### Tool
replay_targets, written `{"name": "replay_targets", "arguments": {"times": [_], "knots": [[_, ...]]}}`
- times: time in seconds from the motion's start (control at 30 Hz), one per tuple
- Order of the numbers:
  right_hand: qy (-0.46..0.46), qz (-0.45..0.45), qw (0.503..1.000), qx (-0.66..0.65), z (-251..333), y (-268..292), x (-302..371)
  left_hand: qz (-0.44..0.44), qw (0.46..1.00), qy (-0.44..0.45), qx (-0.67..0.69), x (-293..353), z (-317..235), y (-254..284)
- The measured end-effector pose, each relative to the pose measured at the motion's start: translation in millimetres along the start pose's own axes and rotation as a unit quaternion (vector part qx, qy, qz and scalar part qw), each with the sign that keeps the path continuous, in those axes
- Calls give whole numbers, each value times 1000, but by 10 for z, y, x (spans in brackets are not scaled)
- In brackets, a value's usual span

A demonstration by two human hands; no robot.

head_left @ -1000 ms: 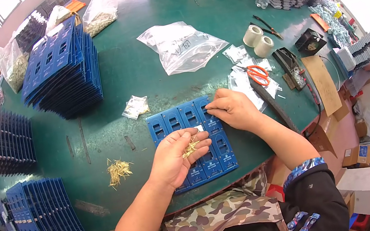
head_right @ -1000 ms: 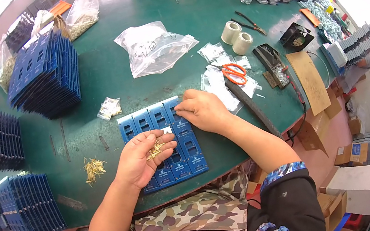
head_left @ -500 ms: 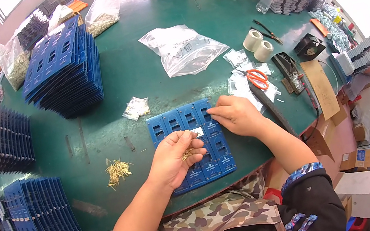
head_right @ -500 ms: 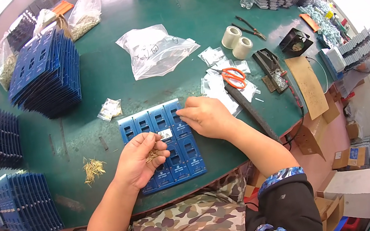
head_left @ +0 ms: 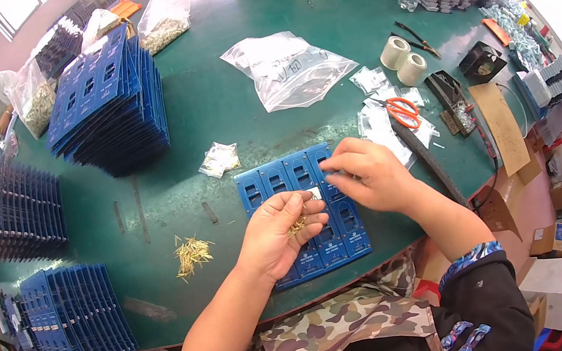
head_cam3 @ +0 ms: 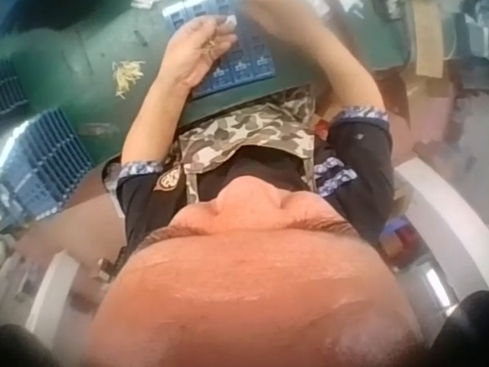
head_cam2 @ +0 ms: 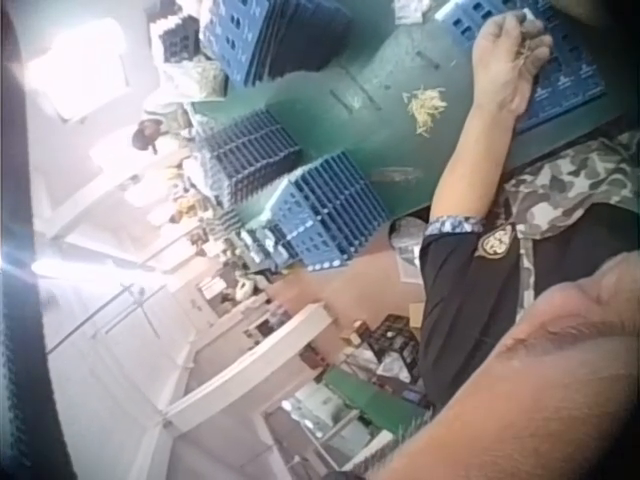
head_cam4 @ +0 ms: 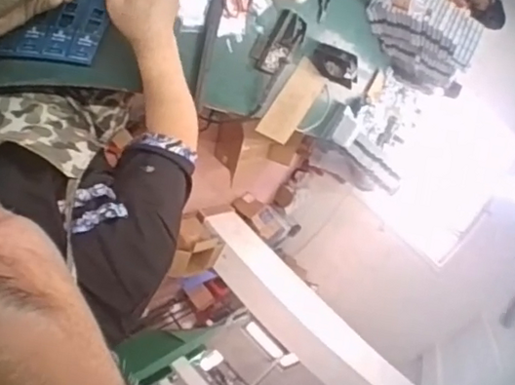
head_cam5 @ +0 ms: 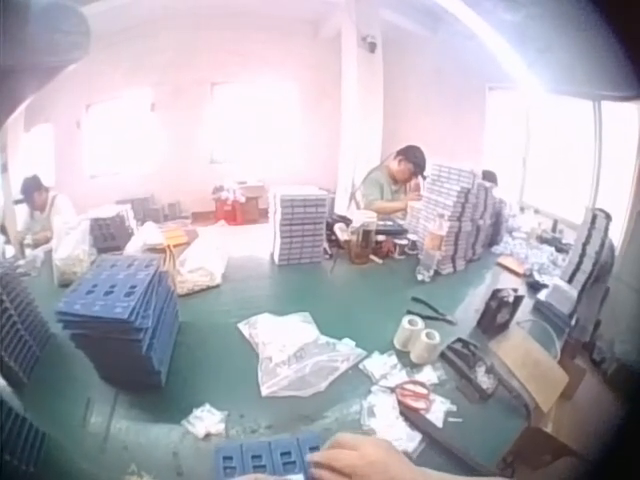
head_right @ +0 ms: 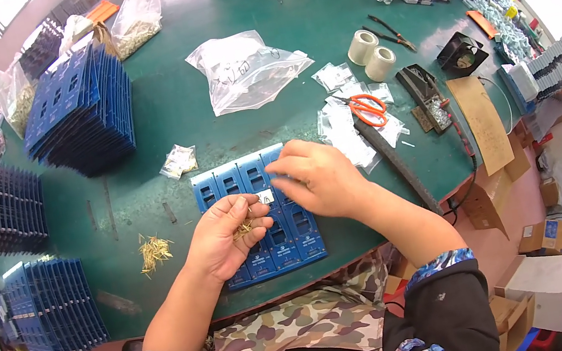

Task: The person assembles small electrical components by hand, inserting gold connectors and small white components into blue plastic housing units.

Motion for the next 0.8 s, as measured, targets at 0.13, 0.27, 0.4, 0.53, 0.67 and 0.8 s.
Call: {"name": "replay_targets", "arguments": {"times": [0.13, 0.27, 0.4, 0.53, 0.67, 0.8], "knots": [[61, -13, 996, -56, 324, -39, -11, 24, 999, -12, 20, -18, 18, 10], [108, -6, 994, 10, 510, -126, -45, 19, 999, -32, 35, -9, 9, -27], [137, -17, 989, 47, 577, -180, -36, 9, 999, -40, 34, 1, -21, -55], [133, -23, 989, 62, 574, -213, -13, 13, 999, -36, 30, -11, 11, -26], [122, -21, 990, 61, 568, -216, -8, 17, 999, -41, 27, -14, 13, -37], [122, -1, 988, 95, 571, -246, 4, 6, 998, -55, 41, -8, 9, -58]]}}
Point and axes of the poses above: each hand's wrist, its own x-axis away from the middle knuckle, its own y-axis out of the back of the hand, z = x × y, the point moved 10 cm from there along -x, towards the middle knuckle, and after that the axes turned 2 degrees about y, right-handed, at the moved point
